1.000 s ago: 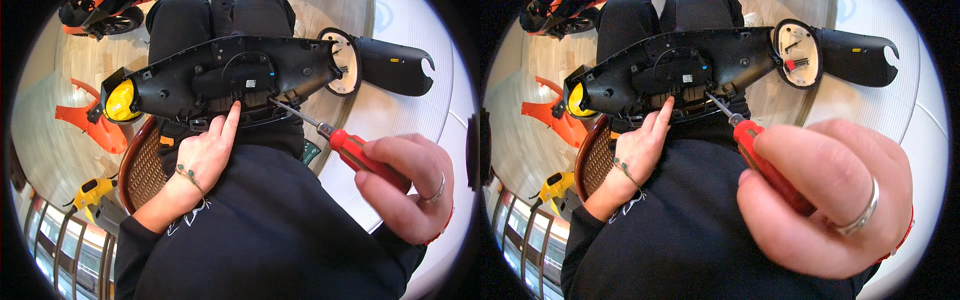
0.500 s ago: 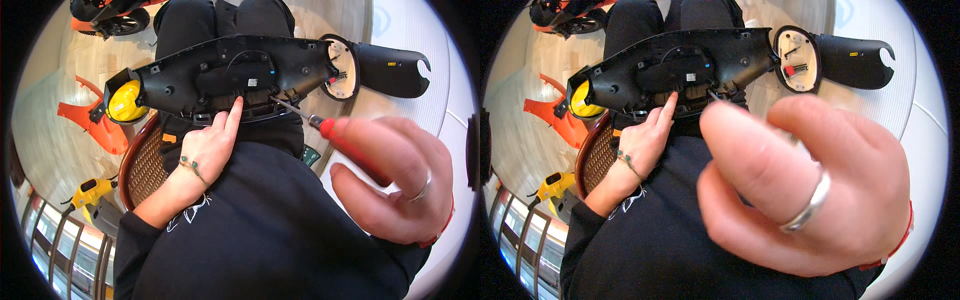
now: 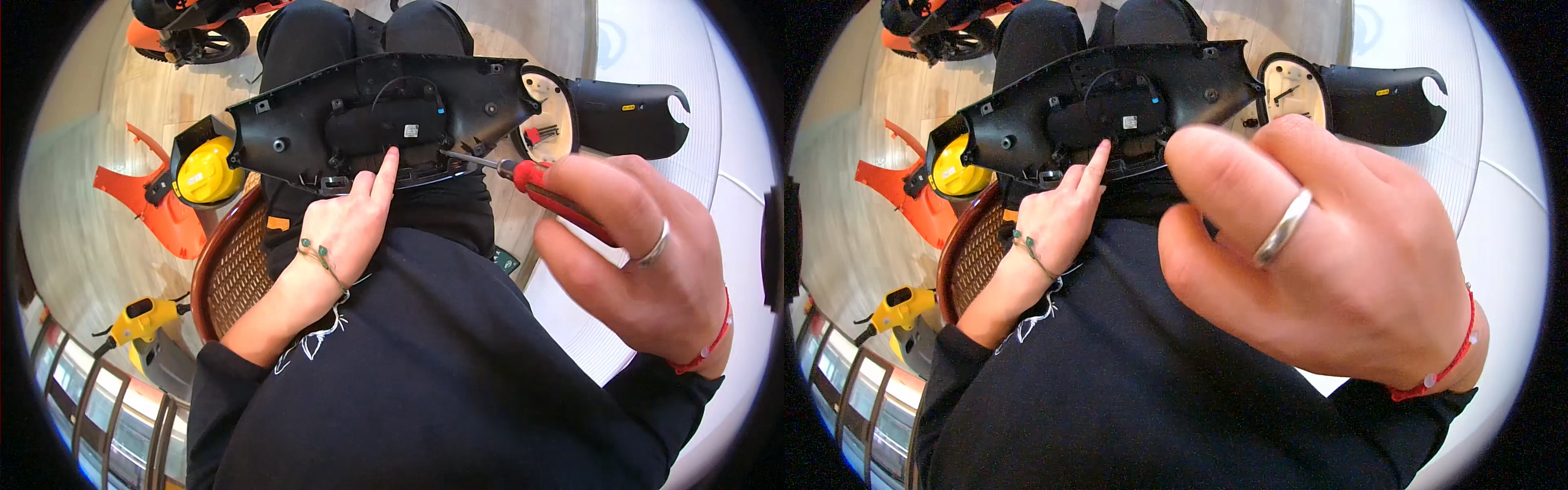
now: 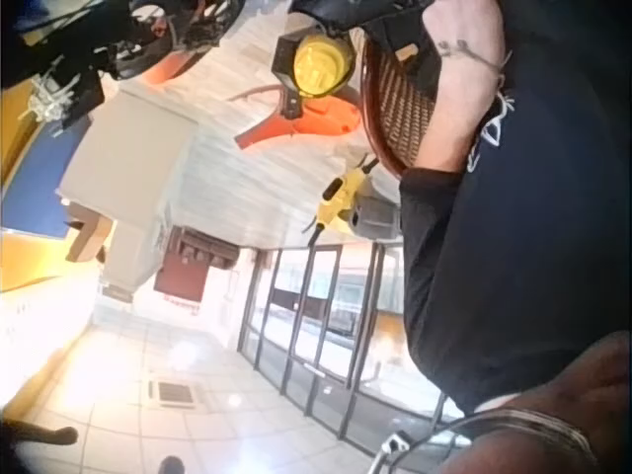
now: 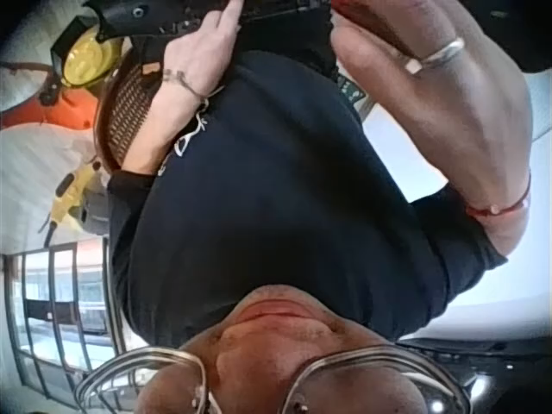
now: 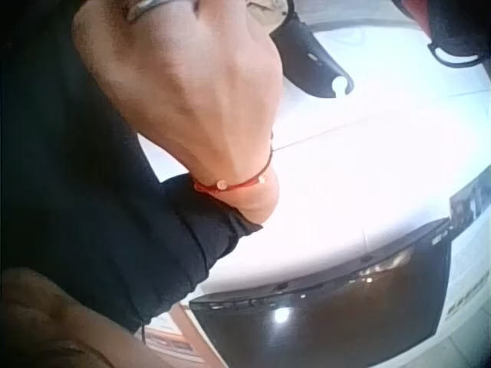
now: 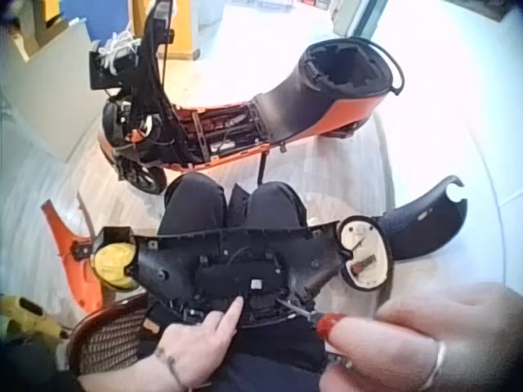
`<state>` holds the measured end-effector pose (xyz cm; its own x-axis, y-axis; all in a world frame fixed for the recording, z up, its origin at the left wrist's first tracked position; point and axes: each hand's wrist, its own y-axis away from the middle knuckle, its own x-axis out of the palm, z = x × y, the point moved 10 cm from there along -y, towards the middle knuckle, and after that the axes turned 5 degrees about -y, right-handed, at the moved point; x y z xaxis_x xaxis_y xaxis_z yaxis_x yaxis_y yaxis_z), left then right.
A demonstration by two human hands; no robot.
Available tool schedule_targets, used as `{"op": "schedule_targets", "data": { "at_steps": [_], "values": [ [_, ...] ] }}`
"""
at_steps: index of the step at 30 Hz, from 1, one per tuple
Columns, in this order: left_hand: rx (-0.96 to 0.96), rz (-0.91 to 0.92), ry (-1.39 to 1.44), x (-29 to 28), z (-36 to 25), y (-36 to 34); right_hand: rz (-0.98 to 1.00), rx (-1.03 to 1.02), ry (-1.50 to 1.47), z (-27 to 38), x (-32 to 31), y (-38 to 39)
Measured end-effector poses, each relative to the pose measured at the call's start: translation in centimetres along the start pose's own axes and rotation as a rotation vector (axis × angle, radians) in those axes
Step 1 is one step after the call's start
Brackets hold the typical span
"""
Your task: Disassembling and checking electrical connections on a scooter panel using a screwdriver.
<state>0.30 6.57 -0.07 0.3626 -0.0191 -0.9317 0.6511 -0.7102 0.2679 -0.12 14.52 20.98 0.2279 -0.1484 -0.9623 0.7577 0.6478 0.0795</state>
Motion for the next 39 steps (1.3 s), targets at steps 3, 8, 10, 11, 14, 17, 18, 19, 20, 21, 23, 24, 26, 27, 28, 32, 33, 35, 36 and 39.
{"op": "schedule_targets", "data": {
  "at_steps": [3, 8, 10, 11, 14, 17, 18, 19, 20, 21, 23, 24, 26, 27, 28, 32, 33, 35, 36, 39],
  "values": [
    [-0.010, -0.015, 0.015, 0.4, 0.2, 0.1, 0.050, 0.143, -0.009, -0.7, 0.2, 0.4],
    [-0.005, -0.005, 0.050, 1.0, 0.2, 0.6, 0.053, 0.201, 0.275, -2.9, 0.6, 0.3],
    [-0.012, -0.027, 0.079, 0.8, 0.3, 0.8, 0.004, 0.244, 0.160, -2.7, -0.2, 0.0],
    [-0.002, -0.047, 0.075, 0.6, 0.1, 0.7, 0.030, 0.210, 0.112, -2.1, -0.1, -0.1],
    [-0.007, -0.074, 0.074, 0.5, 0.1, 0.9, 0.107, 0.142, 0.059, -1.0, 0.2, -0.5],
    [-0.014, -0.082, 0.080, 1.0, 0.3, 1.0, 0.084, 0.068, 0.148, -0.5, 0.3, -0.8],
    [-0.009, -0.079, 0.079, 1.1, 0.2, 1.0, 0.095, 0.060, 0.162, -0.3, 0.1, -0.7],
    [-0.015, -0.089, 0.091, 1.0, 0.3, 1.1, 0.171, 0.117, 0.217, -0.6, 0.4, -0.7],
    [-0.002, -0.104, 0.109, 0.8, 0.2, 1.1, 0.246, 0.174, 0.273, -1.0, 0.8, -0.5],
    [0.011, -0.119, 0.127, 0.6, 0.1, 1.1, 0.219, 0.195, 0.311, -1.3, 0.9, -0.3],
    [-0.004, -0.129, 0.156, 0.7, 0.5, 1.3, 0.177, 0.207, 0.200, -0.9, 0.6, -1.1],
    [-0.005, -0.132, 0.172, 0.7, 0.7, 1.4, 0.126, 0.233, 0.080, -0.8, 0.2, -1.5],
    [-0.014, -0.139, 0.191, 0.7, 0.8, 1.6, 0.076, 0.251, -0.048, -0.3, 0.0, -1.8],
    [-0.007, -0.136, 0.193, 0.7, 0.7, 1.6, 0.095, 0.153, -0.007, 0.6, 0.0, -1.9],
    [-0.039, -0.148, 0.207, 0.6, 1.0, 1.8, 0.110, 0.040, 0.030, 1.6, 0.0, -2.1],
    [-0.017, -0.117, 0.258, 0.6, 0.7, 1.9, 0.202, 0.074, 0.157, 2.1, 0.6, -2.1],
    [-0.005, -0.113, 0.275, 0.7, 0.7, 1.9, 0.215, 0.059, 0.155, 2.1, 0.6, -2.0],
    [0.004, -0.113, 0.300, 0.7, 0.6, 2.0, 0.334, 0.167, 0.315, 0.7, 1.6, -0.8],
    [-0.002, -0.112, 0.307, 0.7, 0.6, 2.1, 0.340, 0.161, 0.314, 0.8, 1.6, -1.0],
    [0.003, -0.141, 0.314, 0.4, 0.6, 2.3, 0.201, 0.140, 0.129, 2.2, 0.8, -2.3]
  ]
}}
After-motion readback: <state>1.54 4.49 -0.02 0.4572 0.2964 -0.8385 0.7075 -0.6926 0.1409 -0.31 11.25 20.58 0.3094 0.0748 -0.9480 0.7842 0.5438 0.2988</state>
